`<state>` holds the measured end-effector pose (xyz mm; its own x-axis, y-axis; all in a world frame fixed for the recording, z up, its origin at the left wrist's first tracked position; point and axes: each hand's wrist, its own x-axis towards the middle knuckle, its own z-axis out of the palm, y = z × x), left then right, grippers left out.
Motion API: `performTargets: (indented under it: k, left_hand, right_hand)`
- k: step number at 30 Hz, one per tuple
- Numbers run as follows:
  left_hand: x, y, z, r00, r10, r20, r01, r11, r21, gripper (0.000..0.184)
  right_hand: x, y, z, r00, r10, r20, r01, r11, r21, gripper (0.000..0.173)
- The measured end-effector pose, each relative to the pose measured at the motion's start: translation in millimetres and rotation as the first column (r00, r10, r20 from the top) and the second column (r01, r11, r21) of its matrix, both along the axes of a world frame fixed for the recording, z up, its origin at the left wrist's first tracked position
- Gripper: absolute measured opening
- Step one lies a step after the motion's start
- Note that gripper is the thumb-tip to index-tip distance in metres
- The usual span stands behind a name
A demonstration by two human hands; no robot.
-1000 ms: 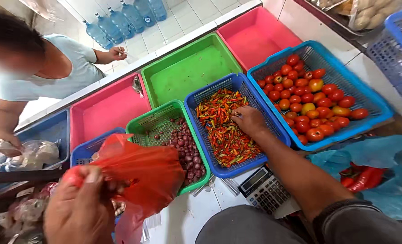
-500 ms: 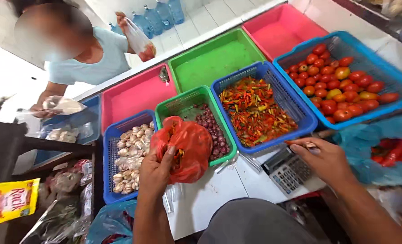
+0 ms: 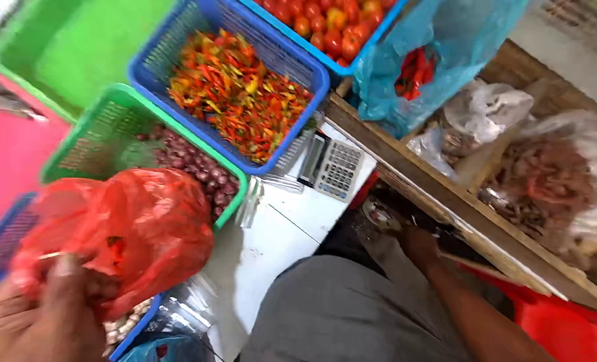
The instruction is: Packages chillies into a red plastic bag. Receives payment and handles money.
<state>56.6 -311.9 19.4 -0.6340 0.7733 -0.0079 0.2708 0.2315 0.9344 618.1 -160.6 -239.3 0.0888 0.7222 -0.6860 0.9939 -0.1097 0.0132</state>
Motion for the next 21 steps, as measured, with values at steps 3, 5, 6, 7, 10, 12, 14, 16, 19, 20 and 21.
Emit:
performTargets:
  k: [3,5,6,7,10,12,14,16,19,20,21]
  left_hand:
    - [17,4,12,0.992,0.086,-0.092,-0.09,0.995,-0.037,0.012]
    - [25,5,16,0.988,0.099,-0.119,-0.105,0.994,-0.043,0.014]
    - [30,5,17,0.985,0.118,-0.13,-0.124,0.991,-0.044,0.015]
    - [35,5,18,0.982,0.135,-0.129,-0.141,0.989,-0.039,0.015]
    - [50,-4,20,0.984,0.127,-0.123,-0.129,0.992,-0.005,0.016]
    - [58,-13,20,0.979,0.11,-0.169,-0.12,0.991,-0.051,0.022]
    - [64,-21,19,0.967,0.132,-0.218,-0.158,0.982,-0.107,0.029]
    - [69,-27,18,0.95,0.184,-0.253,-0.222,0.966,-0.129,0.026]
    - [73,-32,16,0.942,0.227,-0.246,-0.267,0.953,-0.142,0.017]
    - [74,-33,15,0.941,0.233,-0.246,-0.277,0.947,-0.162,0.016]
    - [75,-32,15,0.939,0.242,-0.245,-0.29,0.94,-0.18,0.015]
  right_hand:
    - [-46,24,55,0.935,0.201,-0.291,-0.122,0.956,0.267,0.041]
    - [-85,49,90,0.794,0.394,-0.464,-0.107,0.841,0.53,0.042]
    - [-109,66,109,0.72,0.467,-0.512,-0.074,0.786,0.614,0.041]
    - [-134,85,129,0.659,0.525,-0.539,-0.048,0.744,0.666,0.04]
    - [-206,145,170,0.527,0.678,-0.512,-0.06,0.63,0.774,0.031]
    - [-253,187,181,0.481,0.738,-0.474,-0.104,0.584,0.805,0.025]
    - [-297,229,177,0.502,0.734,-0.457,-0.152,0.595,0.789,0.024]
    - [-336,268,168,0.592,0.663,-0.458,-0.216,0.678,0.702,0.025]
    - [-385,311,152,0.716,0.538,-0.445,-0.268,0.8,0.536,0.027]
    - [-397,320,146,0.738,0.51,-0.442,-0.264,0.821,0.506,0.027]
    - [-408,328,139,0.747,0.49,-0.449,-0.251,0.833,0.492,0.028]
